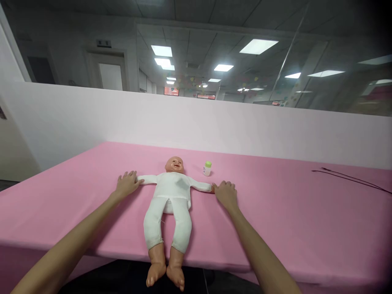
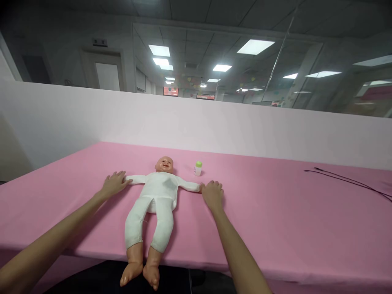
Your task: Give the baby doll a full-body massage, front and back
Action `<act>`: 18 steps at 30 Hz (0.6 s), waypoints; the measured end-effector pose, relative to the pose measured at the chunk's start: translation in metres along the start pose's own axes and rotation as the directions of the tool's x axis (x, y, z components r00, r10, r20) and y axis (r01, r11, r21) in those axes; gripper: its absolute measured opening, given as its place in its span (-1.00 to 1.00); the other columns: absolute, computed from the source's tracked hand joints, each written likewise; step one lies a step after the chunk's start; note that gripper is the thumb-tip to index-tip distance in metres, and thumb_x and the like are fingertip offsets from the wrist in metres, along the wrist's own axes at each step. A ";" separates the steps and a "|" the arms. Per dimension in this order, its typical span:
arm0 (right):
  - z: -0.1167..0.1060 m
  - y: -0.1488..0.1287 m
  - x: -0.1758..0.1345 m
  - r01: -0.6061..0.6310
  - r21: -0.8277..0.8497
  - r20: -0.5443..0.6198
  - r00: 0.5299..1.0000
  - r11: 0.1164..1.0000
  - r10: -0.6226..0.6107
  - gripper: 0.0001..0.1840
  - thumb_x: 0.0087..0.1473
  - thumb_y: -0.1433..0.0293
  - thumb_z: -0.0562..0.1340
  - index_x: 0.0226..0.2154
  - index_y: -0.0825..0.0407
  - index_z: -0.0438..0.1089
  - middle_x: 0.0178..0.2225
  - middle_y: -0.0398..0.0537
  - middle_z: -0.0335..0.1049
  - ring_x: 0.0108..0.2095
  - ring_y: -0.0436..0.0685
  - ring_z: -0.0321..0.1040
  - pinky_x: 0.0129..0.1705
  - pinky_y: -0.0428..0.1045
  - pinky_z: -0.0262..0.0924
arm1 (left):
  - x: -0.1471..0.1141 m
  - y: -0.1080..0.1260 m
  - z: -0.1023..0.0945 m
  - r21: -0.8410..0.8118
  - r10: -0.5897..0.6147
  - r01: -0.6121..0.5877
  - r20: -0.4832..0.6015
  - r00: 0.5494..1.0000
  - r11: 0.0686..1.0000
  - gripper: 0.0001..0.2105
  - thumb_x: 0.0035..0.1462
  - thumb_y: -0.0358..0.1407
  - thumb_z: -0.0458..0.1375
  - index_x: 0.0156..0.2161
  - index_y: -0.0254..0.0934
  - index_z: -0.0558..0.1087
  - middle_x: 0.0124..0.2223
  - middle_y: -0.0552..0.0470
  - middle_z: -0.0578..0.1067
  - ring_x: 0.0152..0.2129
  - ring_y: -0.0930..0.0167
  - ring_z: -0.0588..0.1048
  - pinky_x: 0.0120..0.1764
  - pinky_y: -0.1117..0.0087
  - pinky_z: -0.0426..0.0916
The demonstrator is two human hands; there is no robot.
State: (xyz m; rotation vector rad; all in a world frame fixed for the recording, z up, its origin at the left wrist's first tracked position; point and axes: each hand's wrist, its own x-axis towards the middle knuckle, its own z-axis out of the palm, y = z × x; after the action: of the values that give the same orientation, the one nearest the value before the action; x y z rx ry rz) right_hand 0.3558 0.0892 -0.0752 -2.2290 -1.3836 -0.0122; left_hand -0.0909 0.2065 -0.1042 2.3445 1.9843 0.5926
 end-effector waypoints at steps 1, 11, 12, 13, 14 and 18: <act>-0.002 0.007 0.003 -0.069 0.033 0.021 0.997 0.997 0.068 -0.49 0.32 0.16 0.13 -0.07 0.33 0.48 0.11 0.61 0.31 0.22 0.63 0.15 0.17 0.37 0.07 | 0.003 -0.011 -0.001 -0.039 -0.036 0.037 0.036 0.999 0.999 -0.42 0.23 0.14 0.00 0.07 -0.28 0.48 0.20 -0.36 0.48 0.19 -0.10 0.36 0.14 -0.10 0.22; 0.015 0.003 0.011 -0.180 0.647 0.188 0.979 0.741 0.074 -0.55 0.05 -0.02 0.36 -0.45 0.04 0.39 -0.53 -0.01 0.44 -0.53 0.10 0.33 -0.47 -0.01 0.22 | -0.006 -0.023 -0.015 -0.736 -0.207 0.144 0.004 0.978 0.661 -0.55 -0.25 0.06 0.43 -0.37 -0.26 0.51 -0.43 0.03 0.53 -0.43 0.28 0.50 -0.42 0.38 0.29; 0.017 -0.003 0.011 -0.181 0.702 0.183 0.981 0.688 0.071 -0.50 0.02 -0.07 0.36 -0.48 0.03 0.38 -0.56 -0.04 0.41 -0.56 0.08 0.29 -0.50 -0.02 0.21 | -0.004 -0.015 -0.016 -0.833 -0.241 0.132 -0.002 0.970 0.537 -0.54 -0.25 0.03 0.45 -0.34 -0.28 0.52 -0.40 0.00 0.55 -0.40 0.27 0.52 -0.38 0.35 0.36; 0.018 -0.010 0.011 -0.177 0.748 0.171 0.983 0.640 0.072 -0.46 -0.01 -0.11 0.37 -0.52 0.02 0.36 -0.59 -0.05 0.38 -0.58 0.07 0.26 -0.50 -0.01 0.21 | -0.001 -0.006 -0.016 -0.905 -0.271 0.108 -0.008 0.963 0.412 -0.55 -0.23 0.01 0.46 -0.32 -0.29 0.52 -0.35 -0.04 0.58 -0.36 0.26 0.55 -0.33 0.32 0.42; 0.018 -0.018 0.011 -0.168 0.783 0.153 0.985 0.598 0.077 -0.44 -0.06 -0.14 0.38 -0.55 0.01 0.34 -0.60 -0.07 0.34 -0.58 0.06 0.24 -0.50 -0.01 0.21 | 0.002 0.003 -0.016 -0.947 -0.299 0.081 -0.017 0.954 0.311 -0.55 -0.20 0.00 0.45 -0.30 -0.29 0.52 -0.30 -0.08 0.59 -0.32 0.25 0.57 -0.27 0.28 0.46; 0.007 -0.044 0.004 -0.064 0.869 0.063 0.998 0.491 0.019 -0.48 -0.15 -0.08 0.45 -0.46 0.05 0.47 -0.47 -0.03 0.46 -0.46 0.09 0.33 -0.35 0.01 0.29 | 0.001 0.035 -0.020 -0.964 -0.327 0.005 -0.086 0.941 0.266 -0.60 -0.13 -0.07 0.45 -0.23 -0.28 0.56 -0.18 -0.11 0.62 -0.20 0.23 0.58 -0.10 0.21 0.49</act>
State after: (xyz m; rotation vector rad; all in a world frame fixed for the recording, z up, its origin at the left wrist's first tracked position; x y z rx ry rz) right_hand 0.3192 0.1104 -0.0618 -1.3594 -0.9833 0.6372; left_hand -0.0638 0.1962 -0.0763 1.2492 1.1824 1.5975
